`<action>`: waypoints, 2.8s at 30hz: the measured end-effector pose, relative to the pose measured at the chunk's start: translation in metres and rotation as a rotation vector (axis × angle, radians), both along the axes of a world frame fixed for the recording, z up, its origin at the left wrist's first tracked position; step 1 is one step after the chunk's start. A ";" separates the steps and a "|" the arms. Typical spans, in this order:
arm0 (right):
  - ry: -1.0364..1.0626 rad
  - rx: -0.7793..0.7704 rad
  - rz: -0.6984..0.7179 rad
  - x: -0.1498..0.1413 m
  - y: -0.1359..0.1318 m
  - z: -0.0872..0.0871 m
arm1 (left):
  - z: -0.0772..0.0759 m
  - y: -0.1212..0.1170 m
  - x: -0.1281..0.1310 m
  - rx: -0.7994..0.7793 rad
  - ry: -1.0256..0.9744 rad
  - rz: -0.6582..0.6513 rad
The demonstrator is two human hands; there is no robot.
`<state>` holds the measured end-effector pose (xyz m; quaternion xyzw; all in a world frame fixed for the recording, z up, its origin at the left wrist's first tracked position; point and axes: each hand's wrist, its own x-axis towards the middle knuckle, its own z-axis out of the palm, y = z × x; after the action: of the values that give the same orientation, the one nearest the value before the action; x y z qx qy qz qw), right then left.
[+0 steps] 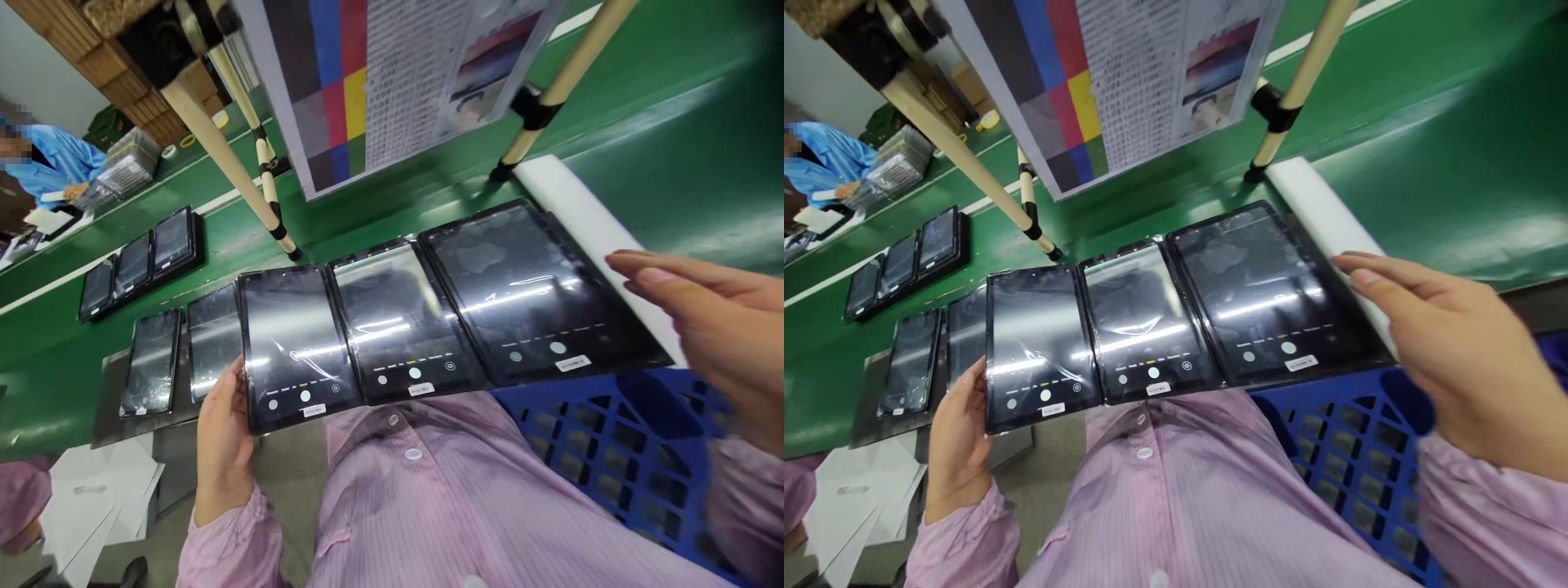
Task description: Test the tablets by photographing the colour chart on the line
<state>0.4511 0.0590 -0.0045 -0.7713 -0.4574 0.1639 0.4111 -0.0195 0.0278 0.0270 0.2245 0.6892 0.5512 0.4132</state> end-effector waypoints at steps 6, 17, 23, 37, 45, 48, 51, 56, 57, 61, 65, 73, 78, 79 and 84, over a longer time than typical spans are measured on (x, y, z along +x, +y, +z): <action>-0.078 0.111 0.556 -0.083 0.013 0.051 | 0.021 0.000 0.012 -0.012 -0.059 -0.072; 0.541 0.386 0.920 -0.161 0.010 0.068 | 0.045 0.001 0.070 0.444 -0.196 -0.130; 1.061 0.321 0.643 -0.145 0.034 0.059 | 0.029 0.034 0.123 0.661 -0.157 -0.179; 1.157 0.324 0.715 -0.121 0.058 0.054 | 0.009 0.037 0.168 0.589 1.122 -0.283; 1.141 0.332 0.731 -0.121 0.059 0.053 | 0.011 0.037 0.170 0.539 1.046 -0.283; 1.123 0.336 0.719 -0.120 0.059 0.052 | 0.014 0.037 0.172 0.535 0.923 -0.282; 1.114 0.327 0.714 -0.121 0.059 0.051 | 0.014 0.037 0.172 0.546 0.847 -0.268; 1.037 0.302 0.735 -0.121 0.057 0.051 | 0.012 0.039 0.158 0.684 0.420 -0.285; 1.005 0.310 0.754 -0.121 0.055 0.053 | 0.012 0.039 0.154 0.692 0.241 -0.274; 0.684 0.438 0.898 -0.118 0.045 0.072 | 0.016 0.038 0.136 0.552 -0.286 -0.257; 0.348 0.461 1.027 -0.120 0.046 0.099 | 0.012 0.030 0.127 0.504 -0.410 -0.249; 0.134 0.546 1.076 -0.135 0.062 0.112 | 0.003 0.017 0.119 0.494 -0.425 -0.245; 0.122 0.470 1.102 -0.152 0.065 0.098 | 0.006 0.002 0.102 0.433 -0.429 -0.105; 0.136 0.443 1.127 -0.155 0.066 0.094 | 0.008 -0.001 0.094 0.413 -0.424 -0.075; 0.335 0.303 0.960 -0.153 0.074 0.078 | 0.018 -0.013 0.041 0.253 -0.387 -0.047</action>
<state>0.2979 0.1333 0.0733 -0.3702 -0.7056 0.3869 0.4640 0.0219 0.0144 0.0453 0.1804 0.5171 0.6562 0.5190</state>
